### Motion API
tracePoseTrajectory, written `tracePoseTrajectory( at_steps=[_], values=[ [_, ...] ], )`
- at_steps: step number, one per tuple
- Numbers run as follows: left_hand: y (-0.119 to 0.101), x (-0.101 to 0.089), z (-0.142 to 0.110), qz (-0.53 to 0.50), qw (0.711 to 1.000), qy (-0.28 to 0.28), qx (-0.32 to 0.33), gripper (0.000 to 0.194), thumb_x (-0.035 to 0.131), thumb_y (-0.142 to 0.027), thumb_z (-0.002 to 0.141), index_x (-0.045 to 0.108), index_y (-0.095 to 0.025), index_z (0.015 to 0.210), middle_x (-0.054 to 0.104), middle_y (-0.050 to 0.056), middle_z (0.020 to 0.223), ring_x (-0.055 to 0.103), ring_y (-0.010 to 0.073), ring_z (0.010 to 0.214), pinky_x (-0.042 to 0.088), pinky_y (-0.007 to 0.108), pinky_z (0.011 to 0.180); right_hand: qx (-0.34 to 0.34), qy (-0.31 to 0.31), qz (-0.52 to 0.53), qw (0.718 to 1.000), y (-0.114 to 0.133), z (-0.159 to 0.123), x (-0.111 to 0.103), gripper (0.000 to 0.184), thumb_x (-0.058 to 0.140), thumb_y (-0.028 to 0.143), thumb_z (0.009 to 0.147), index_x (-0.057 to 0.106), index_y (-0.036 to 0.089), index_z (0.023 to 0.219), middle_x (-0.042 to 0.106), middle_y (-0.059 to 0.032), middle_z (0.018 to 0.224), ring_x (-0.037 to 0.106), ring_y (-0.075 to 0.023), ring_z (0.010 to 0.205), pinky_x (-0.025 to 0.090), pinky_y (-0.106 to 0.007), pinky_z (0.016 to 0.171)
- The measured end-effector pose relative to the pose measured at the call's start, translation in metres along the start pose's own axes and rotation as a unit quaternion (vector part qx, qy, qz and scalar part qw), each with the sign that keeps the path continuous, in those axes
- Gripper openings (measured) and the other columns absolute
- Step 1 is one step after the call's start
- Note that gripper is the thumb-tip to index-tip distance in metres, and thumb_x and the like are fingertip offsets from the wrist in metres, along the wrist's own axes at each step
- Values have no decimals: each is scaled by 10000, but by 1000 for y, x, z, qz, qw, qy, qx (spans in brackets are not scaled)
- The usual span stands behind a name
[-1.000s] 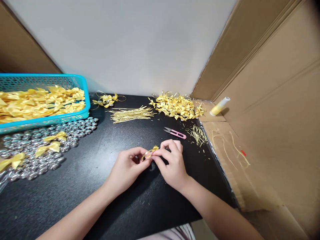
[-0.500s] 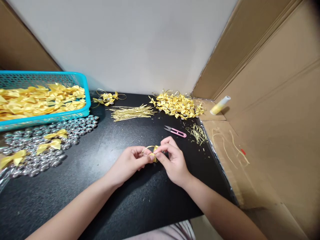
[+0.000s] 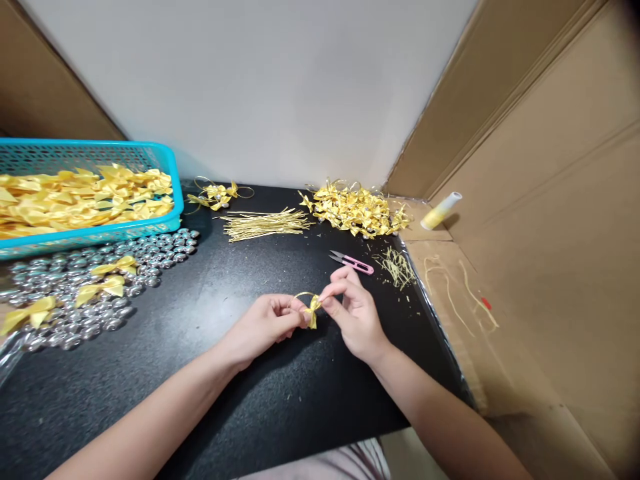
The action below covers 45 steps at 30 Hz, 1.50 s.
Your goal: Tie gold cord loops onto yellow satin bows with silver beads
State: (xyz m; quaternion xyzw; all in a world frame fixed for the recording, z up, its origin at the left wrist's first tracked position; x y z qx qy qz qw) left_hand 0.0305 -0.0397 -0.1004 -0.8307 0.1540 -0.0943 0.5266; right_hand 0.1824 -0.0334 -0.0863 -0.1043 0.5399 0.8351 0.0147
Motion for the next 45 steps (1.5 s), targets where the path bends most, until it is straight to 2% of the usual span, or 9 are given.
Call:
tracePoseTrajectory(
  at_steps=[4,8,13,15,19,22,28,35,45],
  values=[
    [5,1,3,9,1000,26,-15,207,668,-351,693,638,-155,637,474,-62,492,341,71,459,253,191,446,14,-30,111,993,-4,4,-5,176,592,363,895,603,224,787,525,-5,839,535,-123,715,453,-267,638],
    [11,-1,7,0,998,50,-35,213,675,-352,682,625,-148,642,472,-63,494,345,67,459,257,192,445,81,-19,248,965,-7,4,-2,156,586,367,901,566,226,837,610,9,898,546,-61,530,399,-201,474],
    [13,-4,9,-62,996,50,-32,250,708,-376,673,622,-143,654,495,-58,528,338,56,464,256,187,445,135,-17,267,954,-7,6,-3,163,656,360,857,599,210,826,659,25,805,574,-62,547,460,-212,569],
    [13,-4,9,-89,995,46,-23,275,720,-392,673,606,-144,644,491,-61,541,327,49,462,254,183,446,179,14,316,932,-8,6,0,180,704,358,819,614,203,802,652,31,760,570,-69,592,474,-218,628],
    [13,-6,10,-93,995,30,-5,283,716,-398,690,596,-145,652,496,-58,557,345,49,473,278,178,452,252,71,451,853,-7,4,7,216,760,351,771,604,201,769,634,44,724,559,-71,644,471,-217,671],
    [12,-7,9,-75,997,25,0,268,712,-395,703,612,-146,684,525,-47,585,380,59,492,318,177,458,269,79,495,823,-4,4,8,213,767,328,769,594,204,768,622,54,712,553,-70,648,484,-246,711],
    [8,-7,7,-55,998,24,9,288,699,-423,714,632,-143,723,577,-19,646,487,91,581,404,185,499,266,75,488,828,-5,5,7,206,767,329,770,608,199,779,621,49,710,551,-70,642,479,-242,708],
    [2,-7,7,-17,1000,-7,18,258,665,-391,699,596,-143,686,568,-38,535,440,65,469,360,180,468,273,71,477,832,-7,4,5,200,772,314,767,614,192,774,626,46,705,561,-65,641,484,-227,695],
    [2,-9,5,57,995,-35,73,264,652,-408,731,603,-149,715,619,-8,609,515,100,544,398,200,506,281,75,442,849,-8,5,2,225,771,340,763,607,188,778,634,38,712,590,-78,649,527,-259,704]
  ],
)
Point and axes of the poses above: each hand's wrist, its own z-axis towards the middle knuckle, its own x-axis out of the palm, y = z × x, the point moved 4 cm from there along z, towards the middle knuckle
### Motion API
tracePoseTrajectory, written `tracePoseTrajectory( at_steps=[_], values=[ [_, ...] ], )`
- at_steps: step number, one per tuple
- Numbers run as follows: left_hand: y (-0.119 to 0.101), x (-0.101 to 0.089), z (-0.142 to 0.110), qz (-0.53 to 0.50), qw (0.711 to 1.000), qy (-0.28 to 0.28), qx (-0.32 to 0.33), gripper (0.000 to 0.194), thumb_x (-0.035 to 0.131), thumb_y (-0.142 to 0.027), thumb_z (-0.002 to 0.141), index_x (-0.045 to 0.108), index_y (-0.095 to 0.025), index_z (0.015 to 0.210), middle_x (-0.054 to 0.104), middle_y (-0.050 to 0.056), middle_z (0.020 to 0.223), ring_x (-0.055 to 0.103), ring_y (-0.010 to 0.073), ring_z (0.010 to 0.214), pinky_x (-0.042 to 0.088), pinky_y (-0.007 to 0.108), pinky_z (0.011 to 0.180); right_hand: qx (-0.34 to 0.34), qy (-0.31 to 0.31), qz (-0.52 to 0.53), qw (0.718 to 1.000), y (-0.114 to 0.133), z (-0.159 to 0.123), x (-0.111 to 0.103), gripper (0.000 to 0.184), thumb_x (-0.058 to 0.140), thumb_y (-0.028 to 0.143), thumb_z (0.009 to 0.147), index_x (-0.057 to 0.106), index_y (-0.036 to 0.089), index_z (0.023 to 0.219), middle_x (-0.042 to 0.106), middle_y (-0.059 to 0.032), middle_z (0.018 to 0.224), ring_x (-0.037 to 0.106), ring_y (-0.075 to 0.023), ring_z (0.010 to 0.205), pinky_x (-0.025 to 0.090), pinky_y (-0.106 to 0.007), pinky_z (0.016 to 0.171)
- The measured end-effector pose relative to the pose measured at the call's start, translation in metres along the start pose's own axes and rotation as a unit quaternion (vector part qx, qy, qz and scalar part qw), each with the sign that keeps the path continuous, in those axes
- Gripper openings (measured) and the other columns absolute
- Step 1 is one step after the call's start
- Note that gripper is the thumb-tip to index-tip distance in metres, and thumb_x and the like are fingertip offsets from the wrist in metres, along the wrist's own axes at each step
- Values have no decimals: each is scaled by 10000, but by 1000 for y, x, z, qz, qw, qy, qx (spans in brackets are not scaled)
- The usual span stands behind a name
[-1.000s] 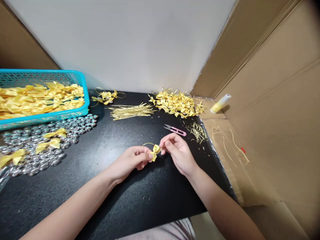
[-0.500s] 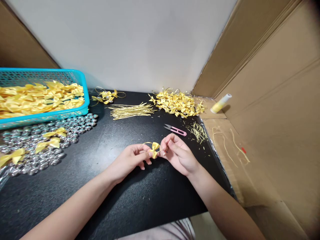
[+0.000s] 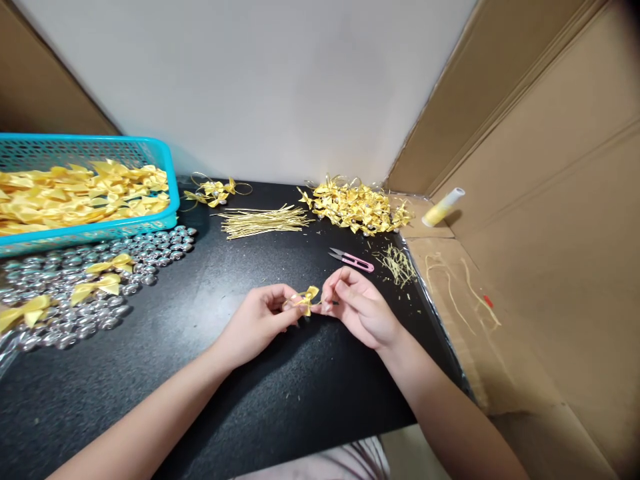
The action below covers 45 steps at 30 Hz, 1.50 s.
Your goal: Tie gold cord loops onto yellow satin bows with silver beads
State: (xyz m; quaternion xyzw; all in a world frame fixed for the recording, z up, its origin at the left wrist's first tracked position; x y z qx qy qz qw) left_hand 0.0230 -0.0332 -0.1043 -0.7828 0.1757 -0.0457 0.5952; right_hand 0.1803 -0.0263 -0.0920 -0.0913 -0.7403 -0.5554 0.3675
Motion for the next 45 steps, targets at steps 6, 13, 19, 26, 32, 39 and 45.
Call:
tracePoseTrajectory(
  at_steps=[6,13,19,26,32,39,45],
  values=[
    [-3,0,-1,14,1000,-8,20,247,648,-395,733,601,-156,689,617,-7,616,512,107,548,393,210,514,26,0,-10,1000,-2,0,0,256,795,347,732,608,178,778,634,37,707,586,-74,645,527,-241,681],
    [-4,-1,-1,7,1000,5,9,277,667,-429,729,607,-161,696,631,1,621,536,116,554,411,211,517,48,-4,21,999,-5,1,-1,256,797,336,731,599,179,779,624,43,692,562,-69,608,537,-241,660],
    [-6,0,-1,-4,1000,17,-11,292,663,-445,732,609,-159,703,608,-9,587,519,105,523,412,206,504,45,-5,39,998,-1,1,-1,245,794,327,735,600,186,781,623,52,681,506,-52,548,533,-229,638],
    [-8,0,-2,-5,1000,19,-5,245,667,-393,716,599,-160,686,608,-15,590,514,100,525,405,204,508,22,-2,4,1000,1,1,-2,225,772,330,763,603,181,779,615,43,695,551,-67,636,524,-224,676],
    [-6,-1,-2,-8,1000,19,-5,242,668,-390,710,594,-161,683,615,-10,593,523,107,541,400,210,522,44,-1,-8,999,-3,2,-1,253,802,331,724,618,165,775,633,34,669,567,-60,590,511,-190,605],
    [-10,0,-3,-10,1000,20,-15,265,683,-422,692,609,-168,682,601,-19,561,503,104,506,388,208,499,61,-1,22,998,-4,1,0,271,802,348,718,597,184,786,624,55,675,495,-43,506,560,-250,635],
    [-5,1,-1,-15,999,35,-35,262,692,-417,686,606,-170,666,557,-39,541,476,93,483,362,194,465,-47,-41,5,998,8,1,-3,219,782,323,742,606,199,784,605,56,675,514,-43,525,524,-187,582]
  ],
)
Point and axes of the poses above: each hand's wrist, its own z-axis towards the middle knuckle, its own x-axis out of the palm, y = z × x, the point moved 4 cm from there along z, towards the middle knuckle
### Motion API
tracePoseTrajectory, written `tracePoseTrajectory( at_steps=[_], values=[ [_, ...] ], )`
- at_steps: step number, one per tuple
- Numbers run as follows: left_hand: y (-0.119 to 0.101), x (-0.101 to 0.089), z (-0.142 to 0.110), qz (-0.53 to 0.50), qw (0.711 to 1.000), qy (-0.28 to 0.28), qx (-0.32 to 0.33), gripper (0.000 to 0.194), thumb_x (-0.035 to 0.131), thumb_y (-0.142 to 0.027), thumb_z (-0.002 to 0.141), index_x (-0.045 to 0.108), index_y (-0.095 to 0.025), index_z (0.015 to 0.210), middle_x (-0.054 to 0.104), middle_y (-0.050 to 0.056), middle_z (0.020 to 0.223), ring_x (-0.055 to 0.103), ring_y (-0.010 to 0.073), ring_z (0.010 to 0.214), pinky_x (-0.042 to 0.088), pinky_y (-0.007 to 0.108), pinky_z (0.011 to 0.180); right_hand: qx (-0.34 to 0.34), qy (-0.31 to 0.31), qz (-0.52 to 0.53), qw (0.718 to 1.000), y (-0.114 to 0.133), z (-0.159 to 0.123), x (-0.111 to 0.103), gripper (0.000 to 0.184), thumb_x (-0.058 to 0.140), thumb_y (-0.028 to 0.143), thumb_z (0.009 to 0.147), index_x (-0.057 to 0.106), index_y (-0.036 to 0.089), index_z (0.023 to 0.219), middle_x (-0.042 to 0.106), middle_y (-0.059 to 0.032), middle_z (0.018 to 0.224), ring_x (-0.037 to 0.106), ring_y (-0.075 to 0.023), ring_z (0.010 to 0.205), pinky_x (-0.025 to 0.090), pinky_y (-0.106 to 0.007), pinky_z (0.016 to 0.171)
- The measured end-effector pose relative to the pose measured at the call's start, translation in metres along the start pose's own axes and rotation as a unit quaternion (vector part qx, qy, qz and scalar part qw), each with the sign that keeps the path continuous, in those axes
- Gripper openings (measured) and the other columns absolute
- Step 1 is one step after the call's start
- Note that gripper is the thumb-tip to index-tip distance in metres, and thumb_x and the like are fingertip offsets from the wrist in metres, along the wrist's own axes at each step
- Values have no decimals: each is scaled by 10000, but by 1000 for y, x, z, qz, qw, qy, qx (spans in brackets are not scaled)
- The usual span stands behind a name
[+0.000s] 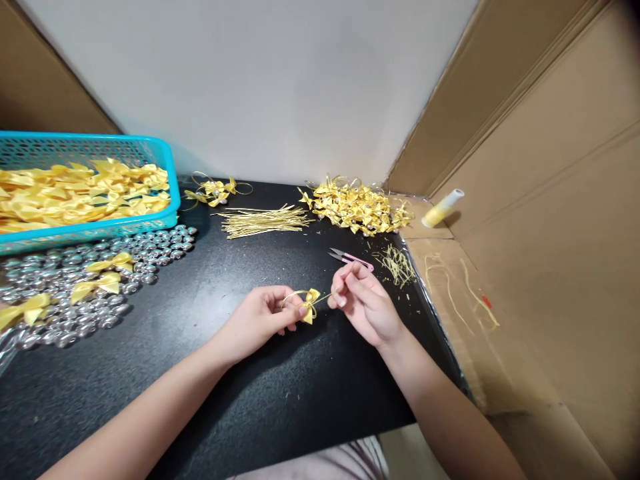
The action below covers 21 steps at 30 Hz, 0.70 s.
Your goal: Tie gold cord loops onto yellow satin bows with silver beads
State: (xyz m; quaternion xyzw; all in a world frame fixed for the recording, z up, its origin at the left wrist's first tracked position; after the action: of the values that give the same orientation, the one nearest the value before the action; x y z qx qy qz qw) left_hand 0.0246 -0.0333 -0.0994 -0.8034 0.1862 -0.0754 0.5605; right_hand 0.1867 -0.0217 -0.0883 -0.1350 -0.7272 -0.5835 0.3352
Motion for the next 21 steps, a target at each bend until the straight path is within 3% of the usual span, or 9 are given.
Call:
tracePoseTrajectory(
  at_steps=[6,12,21],
  values=[
    [1,1,1,-8,1000,-1,-17,218,678,-369,673,602,-171,621,539,-44,514,457,86,474,350,191,466,-78,-35,-74,994,7,-5,3,243,794,375,717,623,206,745,603,47,651,545,-63,521,551,-209,562],
    [6,2,2,-2,999,11,-38,217,665,-373,660,607,-166,628,572,-27,548,466,89,479,338,194,465,-145,-53,-76,985,22,-11,4,216,777,357,742,599,236,738,572,60,641,517,-64,510,524,-218,544],
    [9,3,3,-26,998,36,-53,204,678,-341,650,576,-172,596,555,-45,532,450,82,476,327,198,476,-153,-56,-58,985,25,-11,2,183,784,325,743,621,241,737,583,65,644,528,-53,526,523,-206,568]
  ],
)
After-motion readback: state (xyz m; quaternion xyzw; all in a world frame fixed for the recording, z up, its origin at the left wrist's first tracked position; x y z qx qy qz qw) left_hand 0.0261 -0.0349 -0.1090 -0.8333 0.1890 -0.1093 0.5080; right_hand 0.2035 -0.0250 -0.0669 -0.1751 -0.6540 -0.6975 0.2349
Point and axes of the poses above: each hand's wrist, its own z-axis towards the middle knuckle, its own x-axis out of the palm, y = z × x, the point moved 4 cm from there along z, towards the middle knuckle
